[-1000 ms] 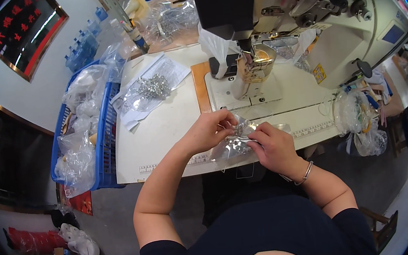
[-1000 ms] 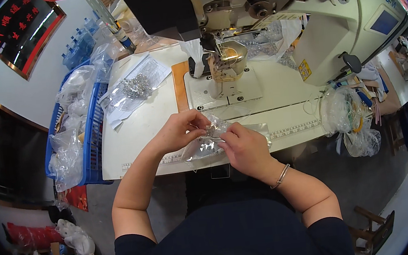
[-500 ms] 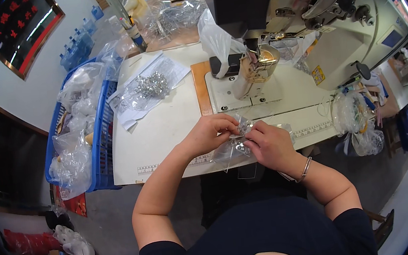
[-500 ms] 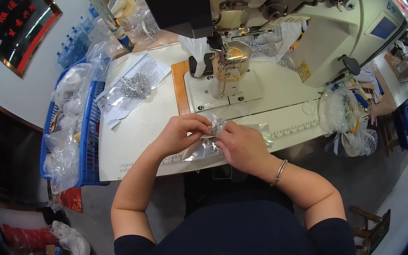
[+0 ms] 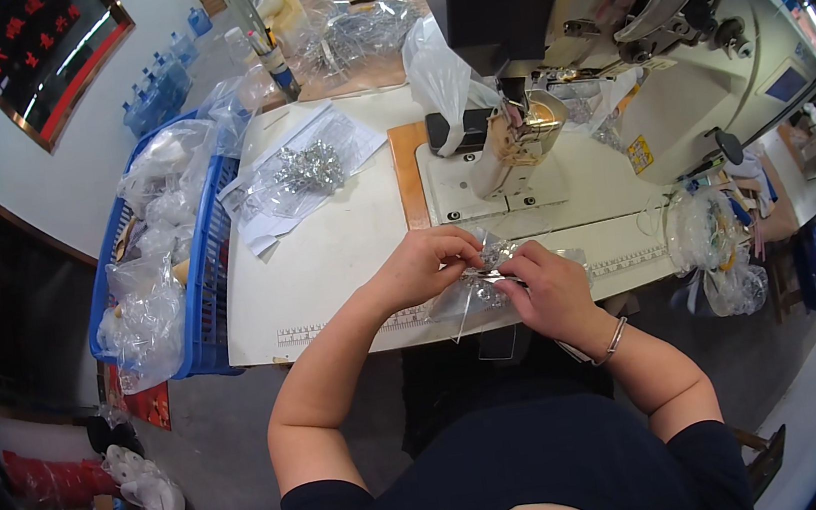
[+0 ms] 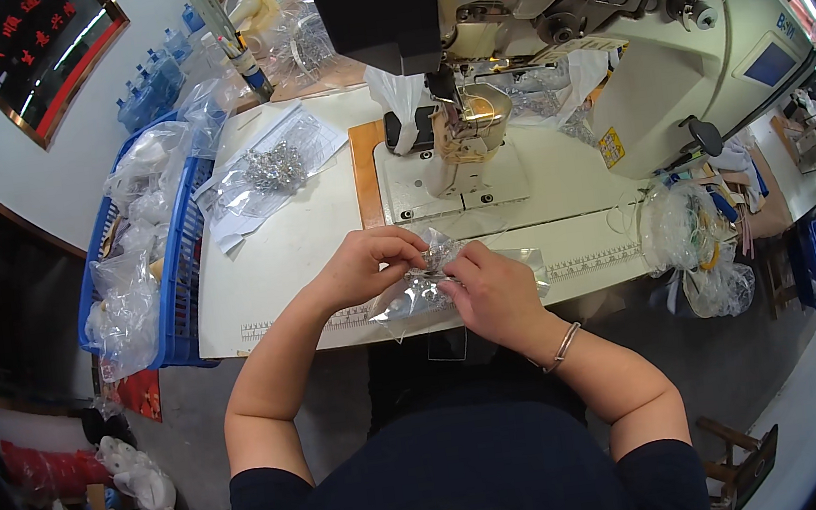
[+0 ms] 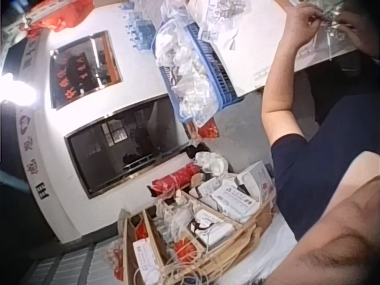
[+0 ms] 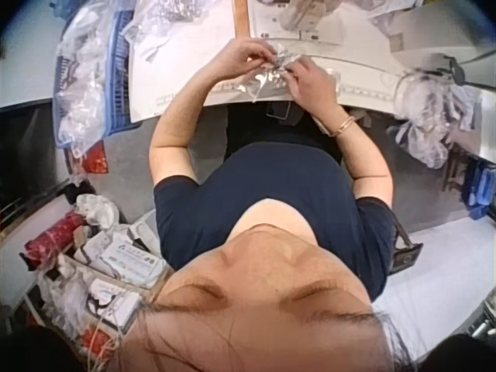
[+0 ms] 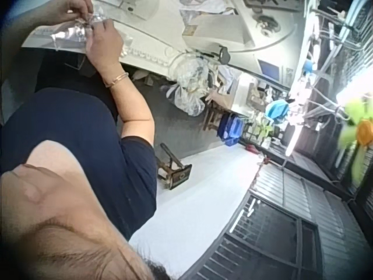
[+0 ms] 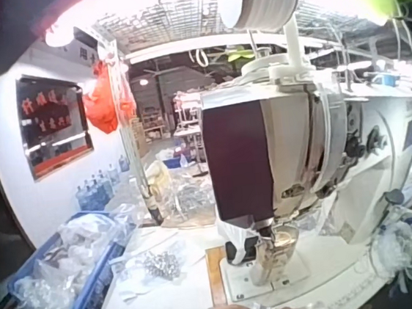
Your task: The person sews small, shiny, star-shaped decorations onto clear plastic sheets using an industrial sewing machine. They repeatedly pick up a decoration, place it on a plastic sheet, and feed the assembly under the machine's needle to stitch it in place. The person uses scissors to trim threads after sewing.
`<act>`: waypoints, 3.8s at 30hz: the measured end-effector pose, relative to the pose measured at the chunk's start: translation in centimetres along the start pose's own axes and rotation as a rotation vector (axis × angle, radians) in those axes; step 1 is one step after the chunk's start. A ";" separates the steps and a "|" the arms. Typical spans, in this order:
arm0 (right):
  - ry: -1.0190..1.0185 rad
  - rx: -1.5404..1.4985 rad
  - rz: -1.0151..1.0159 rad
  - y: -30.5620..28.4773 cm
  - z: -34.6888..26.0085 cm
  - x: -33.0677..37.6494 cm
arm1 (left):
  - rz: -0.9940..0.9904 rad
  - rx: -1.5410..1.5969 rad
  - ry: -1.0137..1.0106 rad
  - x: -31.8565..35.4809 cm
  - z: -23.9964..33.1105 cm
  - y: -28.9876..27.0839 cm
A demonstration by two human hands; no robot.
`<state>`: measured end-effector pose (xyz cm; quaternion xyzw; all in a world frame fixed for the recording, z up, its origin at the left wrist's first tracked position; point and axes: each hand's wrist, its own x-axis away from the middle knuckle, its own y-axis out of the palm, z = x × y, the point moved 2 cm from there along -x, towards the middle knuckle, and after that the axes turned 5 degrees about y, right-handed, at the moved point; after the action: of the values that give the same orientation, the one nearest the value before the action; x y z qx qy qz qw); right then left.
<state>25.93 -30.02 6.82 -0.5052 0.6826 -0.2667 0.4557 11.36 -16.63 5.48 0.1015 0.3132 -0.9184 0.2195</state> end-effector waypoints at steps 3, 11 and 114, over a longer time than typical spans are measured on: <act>-0.036 0.000 -0.009 0.1 0.1 -0.3 | 0.012 0.013 -0.024 0.1 0.1 0.1; 0.136 -0.203 0.066 -4.9 3.1 1.1 | 0.099 -0.034 0.139 0.5 1.1 0.3; 0.014 0.212 0.327 -10.1 4.2 -4.0 | 0.660 -0.521 0.204 -9.9 7.1 -0.1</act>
<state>34.49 -29.36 14.73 -0.3351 0.7267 -0.2629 0.5389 19.73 -17.55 14.28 0.2279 0.5055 -0.6742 0.4878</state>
